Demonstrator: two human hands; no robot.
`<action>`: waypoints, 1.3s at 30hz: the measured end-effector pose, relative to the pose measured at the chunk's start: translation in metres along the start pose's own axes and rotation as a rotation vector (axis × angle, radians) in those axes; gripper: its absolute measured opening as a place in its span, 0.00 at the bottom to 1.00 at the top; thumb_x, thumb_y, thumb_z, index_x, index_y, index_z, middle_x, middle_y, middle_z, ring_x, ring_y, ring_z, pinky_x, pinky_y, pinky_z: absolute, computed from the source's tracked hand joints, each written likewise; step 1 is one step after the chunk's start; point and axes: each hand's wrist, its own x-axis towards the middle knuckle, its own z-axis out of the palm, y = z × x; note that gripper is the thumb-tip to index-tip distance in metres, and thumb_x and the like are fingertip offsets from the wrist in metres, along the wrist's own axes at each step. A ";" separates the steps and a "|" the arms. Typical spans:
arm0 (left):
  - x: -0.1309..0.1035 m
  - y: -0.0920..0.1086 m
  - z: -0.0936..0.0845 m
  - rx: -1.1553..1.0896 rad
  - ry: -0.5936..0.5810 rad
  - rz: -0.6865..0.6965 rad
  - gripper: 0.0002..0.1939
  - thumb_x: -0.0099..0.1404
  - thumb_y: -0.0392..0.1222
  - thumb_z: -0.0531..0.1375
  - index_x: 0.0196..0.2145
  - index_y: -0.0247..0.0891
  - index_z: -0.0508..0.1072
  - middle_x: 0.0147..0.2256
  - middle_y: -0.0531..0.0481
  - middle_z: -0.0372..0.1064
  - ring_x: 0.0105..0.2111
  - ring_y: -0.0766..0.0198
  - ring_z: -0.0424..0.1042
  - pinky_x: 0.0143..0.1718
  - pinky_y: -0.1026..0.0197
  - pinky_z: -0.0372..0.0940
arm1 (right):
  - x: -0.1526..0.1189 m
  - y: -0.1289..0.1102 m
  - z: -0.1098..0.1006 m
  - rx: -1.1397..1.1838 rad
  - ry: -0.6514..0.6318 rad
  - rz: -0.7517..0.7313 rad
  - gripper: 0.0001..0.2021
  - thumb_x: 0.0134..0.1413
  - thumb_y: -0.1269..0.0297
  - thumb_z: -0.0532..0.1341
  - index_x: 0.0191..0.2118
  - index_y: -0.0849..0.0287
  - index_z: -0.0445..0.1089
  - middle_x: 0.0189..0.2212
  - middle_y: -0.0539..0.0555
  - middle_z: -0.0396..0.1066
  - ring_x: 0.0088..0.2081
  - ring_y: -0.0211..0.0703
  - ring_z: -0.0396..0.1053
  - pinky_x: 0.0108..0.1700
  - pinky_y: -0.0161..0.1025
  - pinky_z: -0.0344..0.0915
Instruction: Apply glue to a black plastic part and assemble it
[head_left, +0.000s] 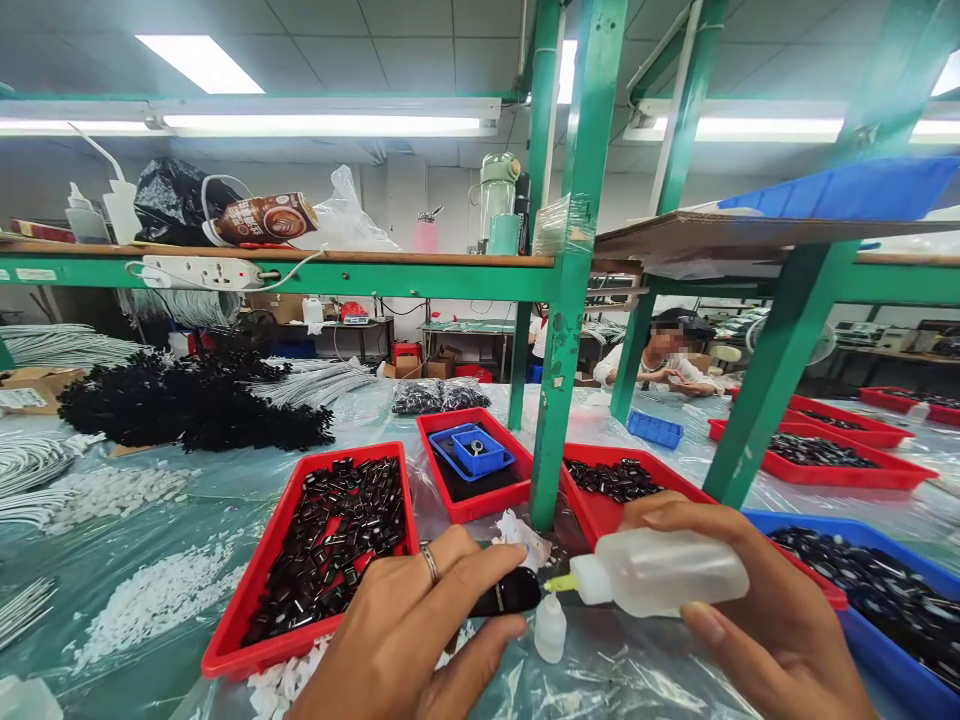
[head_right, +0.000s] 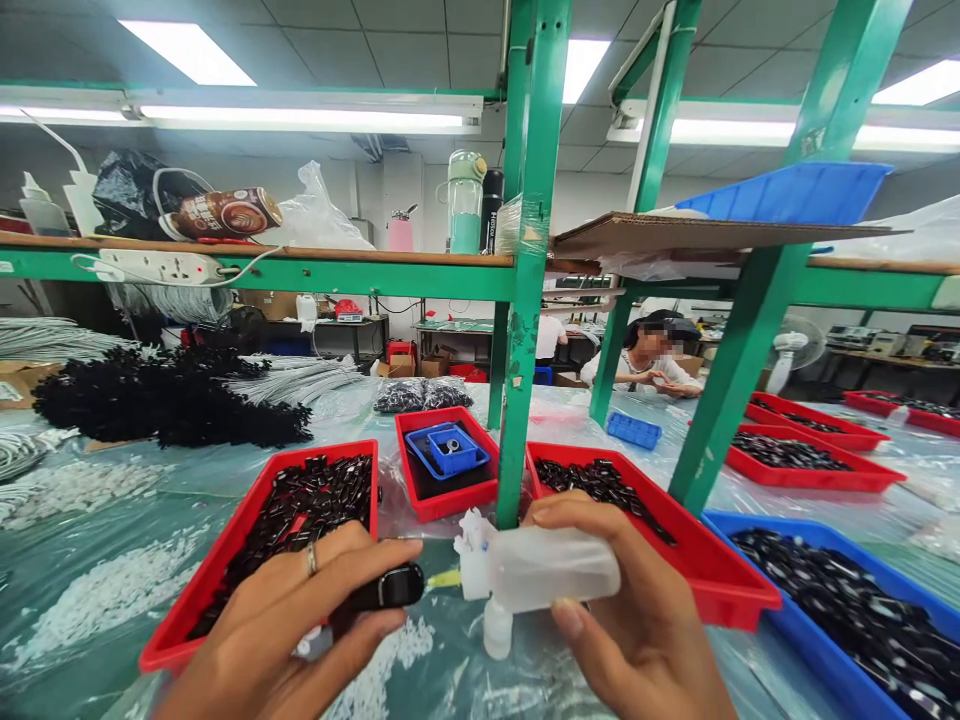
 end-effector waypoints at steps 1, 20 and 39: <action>0.000 0.000 0.000 0.011 -0.014 0.000 0.16 0.81 0.45 0.54 0.63 0.48 0.68 0.51 0.49 0.78 0.43 0.62 0.81 0.39 0.62 0.78 | 0.000 0.001 0.000 0.006 -0.001 0.003 0.11 0.66 0.50 0.65 0.49 0.44 0.77 0.43 0.54 0.79 0.40 0.50 0.79 0.34 0.34 0.76; 0.001 0.003 -0.006 0.027 -0.099 0.006 0.16 0.83 0.47 0.50 0.65 0.50 0.64 0.53 0.52 0.75 0.47 0.68 0.79 0.43 0.68 0.73 | -0.003 0.004 0.005 0.088 -0.078 -0.048 0.11 0.71 0.54 0.62 0.55 0.45 0.73 0.47 0.50 0.76 0.43 0.37 0.77 0.41 0.21 0.72; -0.003 0.000 -0.005 0.072 -0.087 -0.013 0.20 0.82 0.50 0.53 0.67 0.53 0.61 0.55 0.53 0.76 0.47 0.65 0.80 0.46 0.67 0.77 | 0.000 -0.003 0.005 0.094 -0.040 -0.028 0.12 0.70 0.50 0.63 0.54 0.42 0.74 0.45 0.49 0.77 0.41 0.36 0.77 0.41 0.20 0.72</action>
